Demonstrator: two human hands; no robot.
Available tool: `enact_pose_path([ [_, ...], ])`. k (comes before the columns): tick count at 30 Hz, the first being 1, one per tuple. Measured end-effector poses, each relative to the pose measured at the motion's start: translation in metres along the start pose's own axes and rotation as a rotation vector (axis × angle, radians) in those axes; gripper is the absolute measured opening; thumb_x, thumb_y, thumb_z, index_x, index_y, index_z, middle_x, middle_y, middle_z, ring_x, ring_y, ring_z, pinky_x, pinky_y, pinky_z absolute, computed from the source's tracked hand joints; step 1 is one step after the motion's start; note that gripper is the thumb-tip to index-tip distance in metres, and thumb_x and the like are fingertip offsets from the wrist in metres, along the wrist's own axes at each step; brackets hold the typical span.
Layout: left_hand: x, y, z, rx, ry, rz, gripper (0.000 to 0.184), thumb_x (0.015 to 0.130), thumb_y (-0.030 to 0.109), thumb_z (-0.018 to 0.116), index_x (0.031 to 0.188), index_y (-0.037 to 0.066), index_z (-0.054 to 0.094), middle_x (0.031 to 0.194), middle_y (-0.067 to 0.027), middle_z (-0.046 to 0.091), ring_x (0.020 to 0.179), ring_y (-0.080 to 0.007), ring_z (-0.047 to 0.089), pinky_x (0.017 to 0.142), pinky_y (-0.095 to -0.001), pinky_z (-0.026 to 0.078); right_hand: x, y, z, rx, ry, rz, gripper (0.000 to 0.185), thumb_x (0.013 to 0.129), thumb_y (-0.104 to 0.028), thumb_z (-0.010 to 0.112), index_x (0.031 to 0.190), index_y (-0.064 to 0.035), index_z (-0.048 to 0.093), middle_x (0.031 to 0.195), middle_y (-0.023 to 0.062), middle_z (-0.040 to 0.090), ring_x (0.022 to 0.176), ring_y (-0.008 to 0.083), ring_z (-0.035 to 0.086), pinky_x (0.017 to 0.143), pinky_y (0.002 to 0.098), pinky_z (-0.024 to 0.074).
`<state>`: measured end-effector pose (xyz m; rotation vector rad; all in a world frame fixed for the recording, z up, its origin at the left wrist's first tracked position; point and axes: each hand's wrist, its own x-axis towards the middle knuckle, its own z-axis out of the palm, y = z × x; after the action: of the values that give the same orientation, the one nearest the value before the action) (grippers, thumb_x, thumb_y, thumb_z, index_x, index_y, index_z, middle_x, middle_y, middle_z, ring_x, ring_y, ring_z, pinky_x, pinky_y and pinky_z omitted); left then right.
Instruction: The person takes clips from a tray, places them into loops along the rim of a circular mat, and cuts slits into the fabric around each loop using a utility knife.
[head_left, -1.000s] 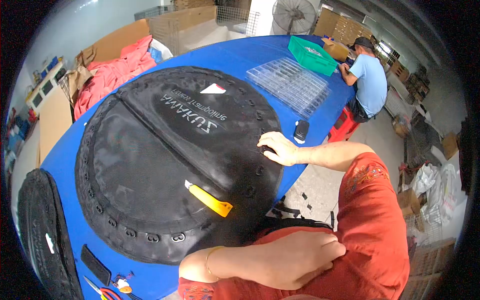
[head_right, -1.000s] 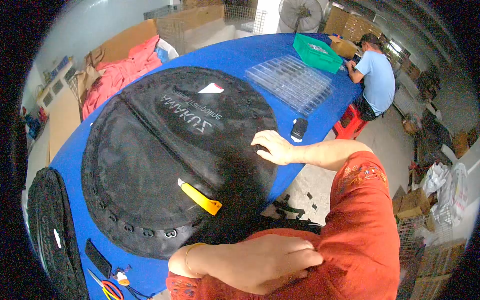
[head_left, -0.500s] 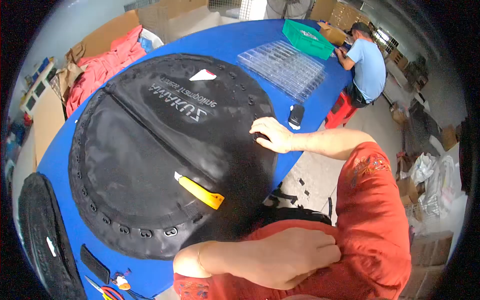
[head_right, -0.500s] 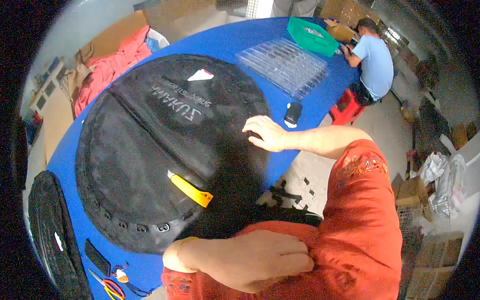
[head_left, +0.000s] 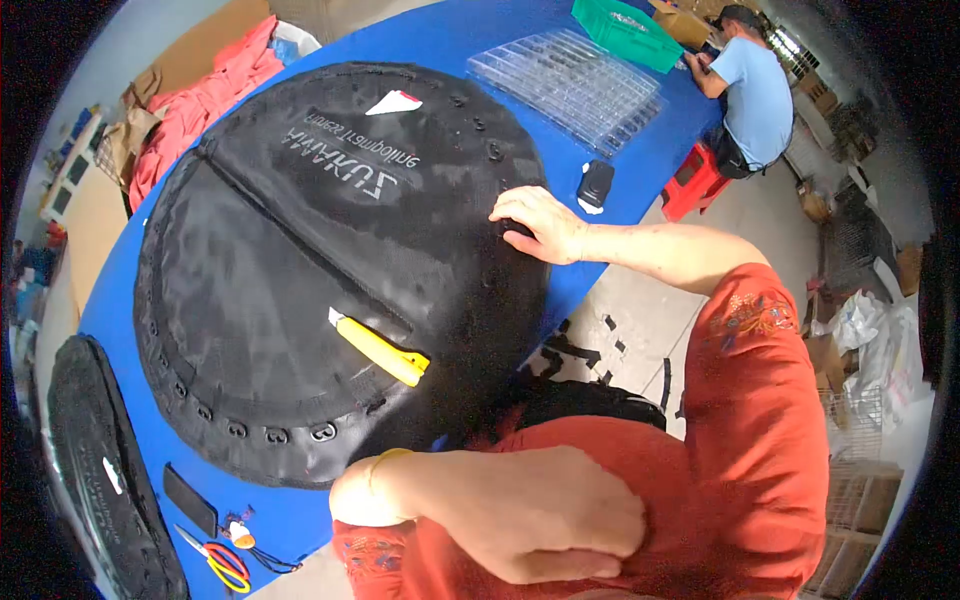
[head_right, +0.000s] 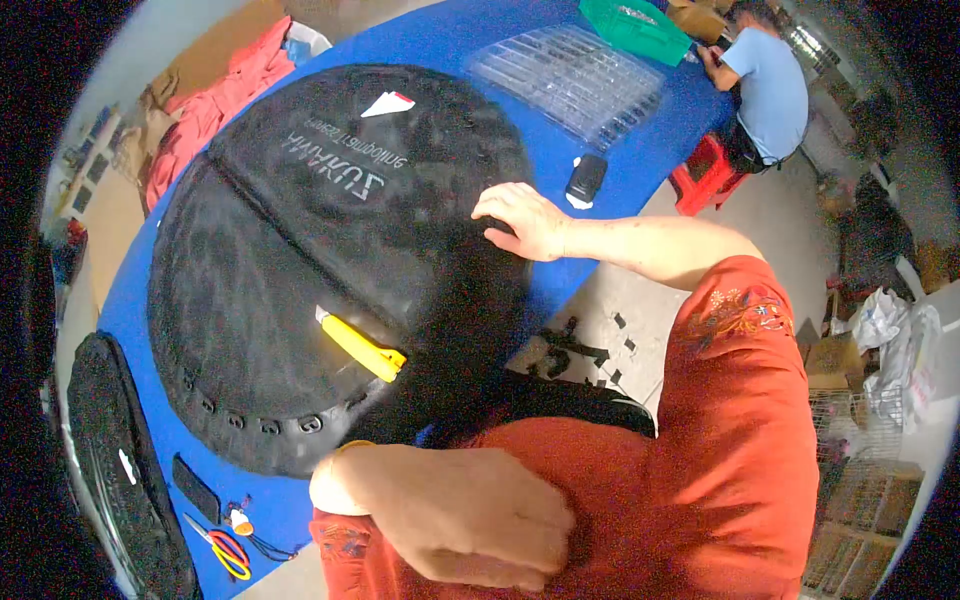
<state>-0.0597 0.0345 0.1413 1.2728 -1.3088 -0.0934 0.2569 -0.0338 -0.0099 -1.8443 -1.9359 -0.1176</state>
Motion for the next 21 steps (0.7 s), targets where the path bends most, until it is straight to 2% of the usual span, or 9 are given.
enact_pose_path([
  [2,0.001,0.007,-0.001,-0.017,0.010,-0.005,0.017,0.096,0.014,0.061,0.090,0.000,0.053,0.091,-0.0164,0.055,0.088,-0.0382,0.057,0.075,-0.0463,0.048,0.000,-0.001,0.000,-0.010,0.013,0.006,0.039,0.090,-0.018,0.074,0.126,-0.0144,0.059,0.125,0.0101,0.060,0.123,0.0333,0.057,0.106,0.0475,0.0431],
  [4,0.000,0.013,-0.005,0.172,0.022,-0.115,0.014,0.092,0.014,0.062,0.091,0.002,0.055,0.091,-0.0145,0.056,0.089,-0.0366,0.058,0.075,-0.0457,0.048,0.000,0.000,0.001,-0.020,0.025,0.003,0.039,0.089,-0.018,0.074,0.125,-0.0139,0.059,0.125,0.0098,0.060,0.123,0.0331,0.057,0.106,0.0471,0.0434],
  [6,-0.006,0.020,-0.006,0.506,0.157,-0.277,0.018,0.084,0.016,0.065,0.092,0.003,0.056,0.091,-0.0126,0.055,0.088,-0.0334,0.059,0.076,-0.0439,0.049,-0.001,0.000,0.001,-0.029,0.042,0.001,0.039,0.088,-0.014,0.074,0.124,-0.0120,0.061,0.125,0.0100,0.061,0.123,0.0329,0.058,0.105,0.0461,0.0443],
  [9,-0.032,0.013,0.006,1.452,0.437,-0.607,0.028,0.068,0.018,0.069,0.091,0.003,0.063,0.099,-0.0135,0.061,0.096,-0.0306,0.062,0.082,-0.0396,0.051,0.001,-0.001,0.000,-0.009,0.092,-0.041,0.035,0.087,-0.011,0.073,0.120,-0.0089,0.064,0.122,0.0116,0.065,0.122,0.0333,0.060,0.105,0.0446,0.0454],
  [10,-0.005,0.023,-0.018,1.078,0.128,-1.617,0.032,0.067,0.013,0.069,0.096,0.001,0.065,0.100,-0.0154,0.063,0.098,-0.0346,0.063,0.086,-0.0442,0.051,0.000,0.000,0.002,-0.033,0.087,-0.024,0.035,0.087,-0.012,0.074,0.120,-0.0086,0.064,0.123,0.0117,0.065,0.123,0.0333,0.060,0.105,0.0445,0.0455],
  [12,-0.069,0.004,0.017,1.727,0.854,-0.984,0.029,0.076,-0.002,0.070,0.105,-0.003,0.065,0.114,-0.0201,0.066,0.107,-0.0391,0.062,0.096,-0.0474,0.049,0.001,0.002,0.001,-0.038,0.044,-0.007,0.037,0.086,-0.010,0.075,0.122,-0.0098,0.065,0.125,0.0120,0.065,0.124,0.0342,0.059,0.105,0.0455,0.0466],
  [13,-0.087,0.001,0.029,1.787,0.954,-1.138,0.025,0.087,-0.004,0.070,0.112,0.001,0.066,0.125,-0.0178,0.064,0.115,-0.0389,0.061,0.099,-0.0462,0.051,-0.001,0.004,0.004,-0.031,0.076,-0.023,0.036,0.087,-0.011,0.075,0.122,-0.0100,0.065,0.126,0.0127,0.065,0.125,0.0348,0.059,0.105,0.0455,0.0469],
  [16,-0.126,-0.009,0.066,1.675,1.232,-1.300,0.022,0.093,0.001,0.068,0.116,0.002,0.066,0.126,-0.0192,0.064,0.118,-0.0391,0.061,0.101,-0.0463,0.050,-0.002,-0.003,0.000,-0.028,0.066,0.024,0.033,0.092,-0.016,0.073,0.123,-0.0109,0.064,0.128,0.0124,0.065,0.125,0.0347,0.058,0.107,0.0453,0.0449],
  [21,-0.127,-0.039,0.099,1.622,1.268,-1.320,0.028,0.094,0.007,0.070,0.120,0.000,0.064,0.131,-0.0197,0.062,0.123,-0.0385,0.058,0.106,-0.0466,0.048,-0.003,0.001,0.003,-0.008,0.067,-0.001,0.033,0.095,-0.016,0.070,0.126,-0.0104,0.063,0.130,0.0134,0.064,0.126,0.0347,0.058,0.108,0.0450,0.0443],
])
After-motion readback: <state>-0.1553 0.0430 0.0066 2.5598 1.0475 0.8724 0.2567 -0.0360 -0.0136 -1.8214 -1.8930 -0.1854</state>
